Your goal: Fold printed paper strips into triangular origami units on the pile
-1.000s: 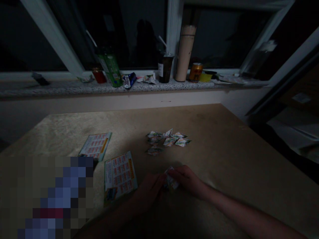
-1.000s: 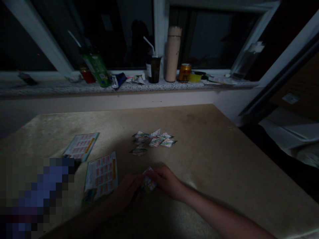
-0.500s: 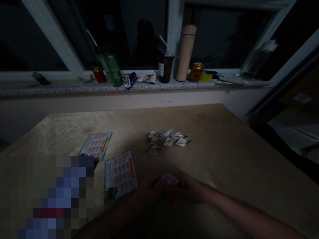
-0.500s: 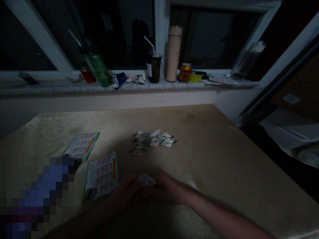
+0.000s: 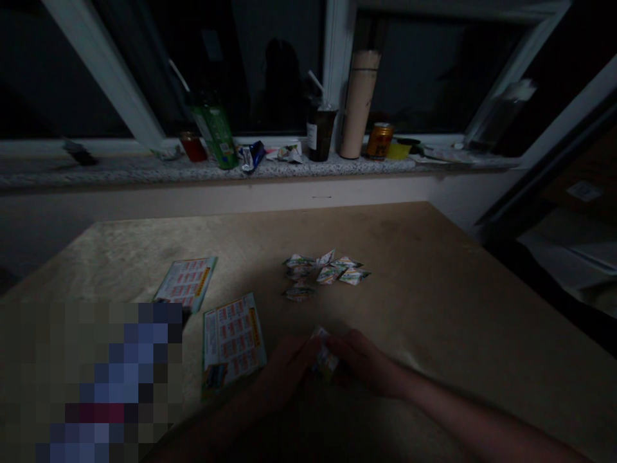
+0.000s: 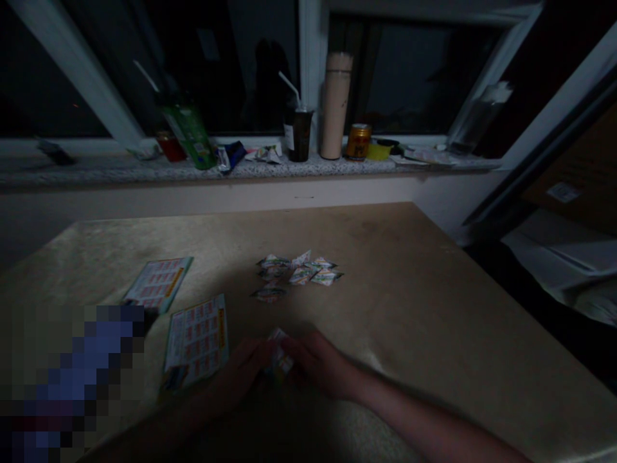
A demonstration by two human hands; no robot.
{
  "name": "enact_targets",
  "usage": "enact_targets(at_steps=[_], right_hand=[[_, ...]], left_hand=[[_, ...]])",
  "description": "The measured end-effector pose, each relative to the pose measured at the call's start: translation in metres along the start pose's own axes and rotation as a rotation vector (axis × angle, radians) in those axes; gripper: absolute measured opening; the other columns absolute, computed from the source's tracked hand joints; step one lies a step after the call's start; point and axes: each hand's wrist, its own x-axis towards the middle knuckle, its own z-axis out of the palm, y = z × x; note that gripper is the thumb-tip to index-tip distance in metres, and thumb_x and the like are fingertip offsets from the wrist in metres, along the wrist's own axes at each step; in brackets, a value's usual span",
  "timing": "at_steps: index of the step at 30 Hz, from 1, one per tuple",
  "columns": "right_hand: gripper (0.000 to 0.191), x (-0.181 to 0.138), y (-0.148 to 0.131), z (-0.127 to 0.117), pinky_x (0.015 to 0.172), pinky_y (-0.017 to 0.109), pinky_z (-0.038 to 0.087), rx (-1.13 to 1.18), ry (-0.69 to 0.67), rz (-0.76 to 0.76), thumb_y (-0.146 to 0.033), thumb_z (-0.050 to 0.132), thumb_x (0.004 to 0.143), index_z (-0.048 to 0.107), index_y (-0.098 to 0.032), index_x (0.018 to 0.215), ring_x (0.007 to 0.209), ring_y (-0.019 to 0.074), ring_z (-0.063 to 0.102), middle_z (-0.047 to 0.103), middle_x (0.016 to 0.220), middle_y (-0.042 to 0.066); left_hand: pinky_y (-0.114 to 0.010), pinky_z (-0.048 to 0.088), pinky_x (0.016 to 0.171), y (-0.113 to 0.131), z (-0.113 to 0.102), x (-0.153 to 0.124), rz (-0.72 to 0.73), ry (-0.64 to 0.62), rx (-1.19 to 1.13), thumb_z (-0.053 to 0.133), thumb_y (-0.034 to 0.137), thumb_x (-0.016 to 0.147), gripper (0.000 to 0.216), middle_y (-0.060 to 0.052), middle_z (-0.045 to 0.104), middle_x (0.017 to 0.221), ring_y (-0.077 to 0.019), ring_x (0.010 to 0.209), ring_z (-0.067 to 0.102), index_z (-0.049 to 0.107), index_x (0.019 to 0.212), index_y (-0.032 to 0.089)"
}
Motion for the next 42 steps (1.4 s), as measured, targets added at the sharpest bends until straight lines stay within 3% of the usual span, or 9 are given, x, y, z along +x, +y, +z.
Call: enact_targets(at_steps=[4,10,14,18,22,31,36,42], right_hand=[[0.056,0.000,-0.001,-0.002,0.042,0.019,0.027,-0.089,0.051,-0.106,-0.058,0.030,0.087,0.048,-0.014,0.057,0.046,0.0069,0.032,0.038,0.050,-0.004],[0.044,0.001,-0.007,-0.004,0.050,0.020,0.031,-0.288,0.123,-0.264,-0.045,0.035,0.091,0.048,-0.015,0.061,0.052,0.0087,0.038,0.045,0.056,-0.002],[0.044,0.001,-0.006,-0.002,0.048,0.020,0.031,-0.283,0.140,-0.229,-0.044,0.034,0.091,0.047,-0.016,0.060,0.051,0.0086,0.038,0.045,0.055,-0.003],[0.045,0.001,-0.006,-0.001,0.049,0.020,0.033,-0.255,0.195,-0.223,-0.045,0.033,0.091,0.050,-0.016,0.061,0.051,0.0089,0.041,0.047,0.055,-0.002],[0.049,0.002,-0.007,-0.002,0.049,0.020,0.034,-0.192,0.200,-0.209,-0.052,0.034,0.089,0.051,-0.015,0.062,0.051,0.0088,0.040,0.047,0.054,-0.002],[0.052,0.004,-0.002,0.000,0.045,0.020,0.030,-0.188,0.167,-0.122,-0.056,0.031,0.088,0.047,-0.016,0.059,0.049,0.0079,0.032,0.041,0.052,-0.004],[0.052,0.004,0.000,0.001,0.045,0.020,0.030,-0.234,0.229,-0.149,-0.053,0.031,0.089,0.046,-0.016,0.056,0.048,0.0078,0.032,0.039,0.050,-0.004],[0.055,0.007,-0.002,-0.004,0.041,0.019,0.025,-0.165,0.194,-0.175,-0.058,0.037,0.085,0.046,-0.015,0.052,0.046,0.0070,0.030,0.035,0.049,-0.004]], left_hand=[[-0.019,0.038,0.052,0.005,-0.001,0.004,-0.026,-0.165,-0.065,0.050,0.054,0.078,0.044,0.001,0.056,0.059,-0.0128,0.056,0.050,0.060,0.068,0.013],[-0.018,0.037,0.048,0.011,0.000,0.005,-0.058,-0.294,-0.070,0.052,0.042,0.079,0.033,0.003,0.056,0.056,-0.0113,0.051,0.050,0.060,0.068,0.012],[-0.017,0.037,0.048,0.008,0.000,0.004,-0.058,-0.293,-0.043,0.056,0.039,0.077,0.029,0.002,0.058,0.058,-0.0111,0.052,0.051,0.062,0.069,0.012],[-0.018,0.039,0.048,0.007,0.001,0.004,-0.147,-0.341,-0.073,0.059,0.040,0.075,0.029,0.000,0.063,0.063,-0.0136,0.055,0.055,0.065,0.073,0.011],[-0.019,0.043,0.057,0.006,0.002,0.003,-0.066,-0.346,-0.103,0.047,0.043,0.084,0.039,0.000,0.067,0.065,-0.0149,0.062,0.060,0.067,0.071,0.012],[-0.018,0.042,0.056,0.002,0.004,0.002,-0.037,-0.353,-0.027,0.049,0.040,0.084,0.035,0.000,0.068,0.066,-0.0148,0.061,0.061,0.067,0.071,0.013],[-0.017,0.041,0.054,0.003,0.004,0.003,0.001,-0.371,-0.002,0.047,0.041,0.085,0.038,0.000,0.067,0.061,-0.0138,0.056,0.059,0.066,0.066,0.013],[-0.017,0.037,0.049,0.003,0.004,0.004,-0.046,-0.350,-0.051,0.043,0.044,0.086,0.042,0.000,0.064,0.054,-0.0132,0.050,0.056,0.067,0.069,0.013]])
